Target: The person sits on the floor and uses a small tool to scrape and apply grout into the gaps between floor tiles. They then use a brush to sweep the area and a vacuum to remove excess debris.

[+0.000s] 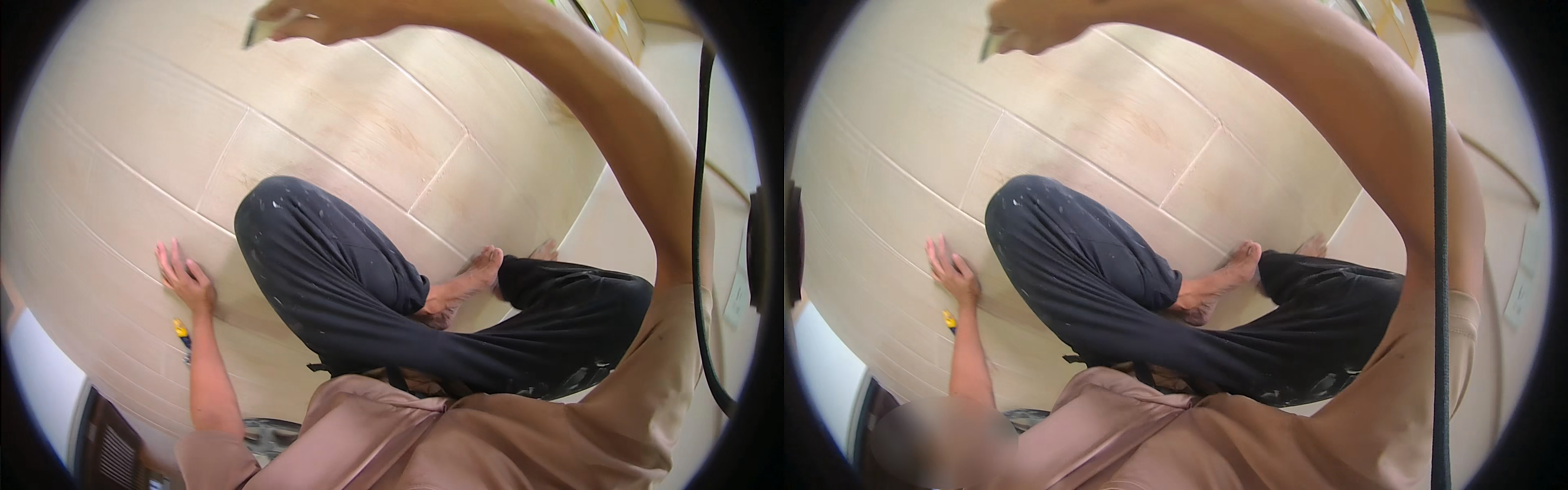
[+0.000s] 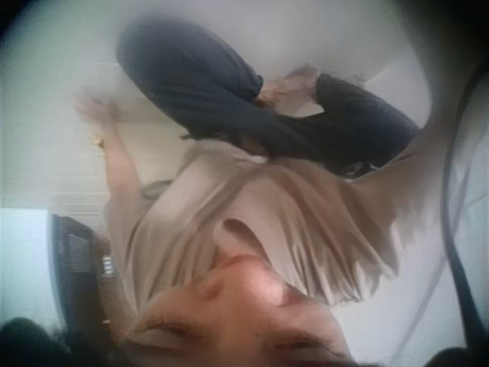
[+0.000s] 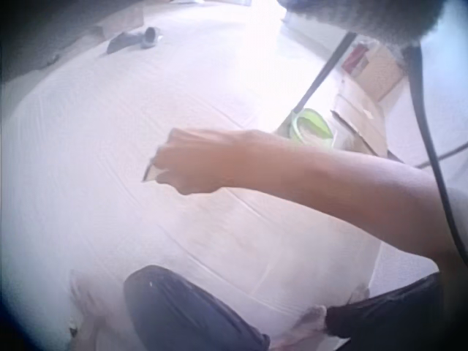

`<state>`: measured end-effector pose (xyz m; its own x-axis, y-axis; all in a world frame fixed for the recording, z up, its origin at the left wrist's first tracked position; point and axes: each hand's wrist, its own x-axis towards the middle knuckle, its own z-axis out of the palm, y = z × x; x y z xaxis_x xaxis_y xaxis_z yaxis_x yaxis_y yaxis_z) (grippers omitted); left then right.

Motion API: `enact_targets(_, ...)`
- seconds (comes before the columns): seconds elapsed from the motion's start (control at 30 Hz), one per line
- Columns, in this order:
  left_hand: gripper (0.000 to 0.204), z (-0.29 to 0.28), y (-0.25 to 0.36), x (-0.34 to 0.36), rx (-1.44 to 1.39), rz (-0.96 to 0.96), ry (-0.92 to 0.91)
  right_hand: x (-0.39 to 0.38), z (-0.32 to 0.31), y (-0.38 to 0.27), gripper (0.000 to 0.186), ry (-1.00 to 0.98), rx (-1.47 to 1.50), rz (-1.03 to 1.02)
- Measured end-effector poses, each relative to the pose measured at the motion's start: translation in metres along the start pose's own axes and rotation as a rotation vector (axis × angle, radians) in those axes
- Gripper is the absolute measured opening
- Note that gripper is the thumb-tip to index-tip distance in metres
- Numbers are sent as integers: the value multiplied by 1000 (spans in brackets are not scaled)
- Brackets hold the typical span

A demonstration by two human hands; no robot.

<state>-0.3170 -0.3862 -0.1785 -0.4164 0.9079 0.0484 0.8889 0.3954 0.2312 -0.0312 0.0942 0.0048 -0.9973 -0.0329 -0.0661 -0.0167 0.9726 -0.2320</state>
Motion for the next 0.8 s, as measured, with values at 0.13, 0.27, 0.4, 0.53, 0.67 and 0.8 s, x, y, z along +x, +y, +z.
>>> enact_targets(0.13,50,8,-24,10,-22,-2,46,-12,16,-45,26,-109,366,242)
enact_targets(0.27,50,18,-18,23,-36,-4,45,-39,70,-86,40,-200,311,225)
enact_targets(0.4,52,30,-32,4,15,-1,82,-71,85,-139,43,-194,299,170)
enact_targets(0.53,53,31,-31,-3,-19,-4,78,-137,99,-187,52,-591,459,223)
enact_targets(0.67,53,32,-23,2,31,12,85,-188,113,-192,49,-472,411,293)
enact_targets(0.8,54,28,-18,-3,167,11,61,-191,98,-191,47,-283,519,562)
